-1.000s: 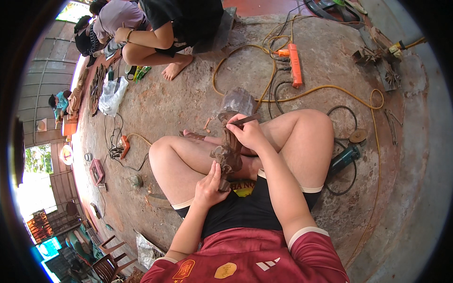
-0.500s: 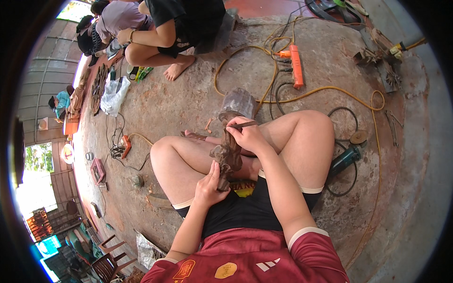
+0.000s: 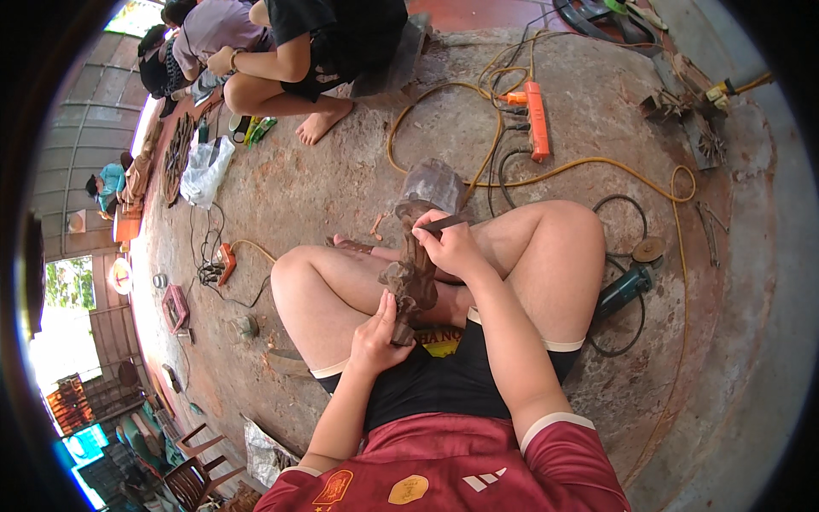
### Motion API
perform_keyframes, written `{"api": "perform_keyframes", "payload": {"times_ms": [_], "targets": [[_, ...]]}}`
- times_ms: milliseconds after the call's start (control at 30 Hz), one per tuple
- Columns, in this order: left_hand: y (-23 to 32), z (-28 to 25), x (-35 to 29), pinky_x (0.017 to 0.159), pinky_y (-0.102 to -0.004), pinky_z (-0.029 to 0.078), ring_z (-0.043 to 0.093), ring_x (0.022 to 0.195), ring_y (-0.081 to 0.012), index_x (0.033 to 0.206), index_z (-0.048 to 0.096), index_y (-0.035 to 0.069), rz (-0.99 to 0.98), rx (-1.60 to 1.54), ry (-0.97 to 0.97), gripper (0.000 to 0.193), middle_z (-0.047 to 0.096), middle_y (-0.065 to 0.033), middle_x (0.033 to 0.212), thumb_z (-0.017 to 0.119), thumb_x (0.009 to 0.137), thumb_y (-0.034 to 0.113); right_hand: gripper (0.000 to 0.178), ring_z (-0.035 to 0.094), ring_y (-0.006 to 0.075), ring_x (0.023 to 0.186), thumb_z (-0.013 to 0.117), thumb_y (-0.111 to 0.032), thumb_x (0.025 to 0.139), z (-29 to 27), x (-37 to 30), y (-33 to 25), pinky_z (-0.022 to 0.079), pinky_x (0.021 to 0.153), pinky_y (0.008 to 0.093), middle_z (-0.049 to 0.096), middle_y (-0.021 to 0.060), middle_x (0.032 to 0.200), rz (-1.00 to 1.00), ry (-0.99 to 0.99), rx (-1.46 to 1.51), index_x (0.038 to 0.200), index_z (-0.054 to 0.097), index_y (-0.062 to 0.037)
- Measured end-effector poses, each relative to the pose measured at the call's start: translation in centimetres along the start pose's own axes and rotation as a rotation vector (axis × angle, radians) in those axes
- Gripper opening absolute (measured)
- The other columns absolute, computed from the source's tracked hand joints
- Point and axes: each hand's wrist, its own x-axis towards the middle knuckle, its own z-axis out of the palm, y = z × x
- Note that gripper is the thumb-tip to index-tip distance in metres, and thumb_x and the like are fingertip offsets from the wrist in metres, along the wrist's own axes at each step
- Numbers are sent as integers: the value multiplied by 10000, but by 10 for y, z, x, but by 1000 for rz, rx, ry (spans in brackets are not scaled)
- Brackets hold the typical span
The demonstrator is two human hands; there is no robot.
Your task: The person sits cross-legged on the floor and carves a piece of wood using a small knife. They hold the wood in their left hand and carefully shape it with the knife in their right hand, occasionally rotating the piece to work on different sides.
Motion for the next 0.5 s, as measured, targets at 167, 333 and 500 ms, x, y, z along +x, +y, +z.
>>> {"api": "perform_keyframes", "payload": {"times_ms": [167,333,500], "targets": [[-3,0,0,760,-377,600,725,912,-367,1462,400,-86,-2,-29,15,1051,548,-366,1334,848,534,120,99,654,300,746,691,-101,889,5,3,2,504,677,365,665,147,817,-132,45,-114,906,644,-15],[-3,1,-2,751,-376,599,728,897,-361,1464,400,-78,-12,-15,6,1049,547,-364,1336,843,534,114,131,637,328,735,712,-80,863,-3,2,-13,494,667,380,645,168,810,-171,1,-200,857,613,4],[-2,0,-1,751,-375,600,728,896,-360,1467,397,-73,-4,-12,12,1052,553,-355,1337,846,535,116,184,621,306,704,723,-61,849,-6,3,-13,482,645,366,618,167,775,-168,-43,-161,819,563,24]]}}
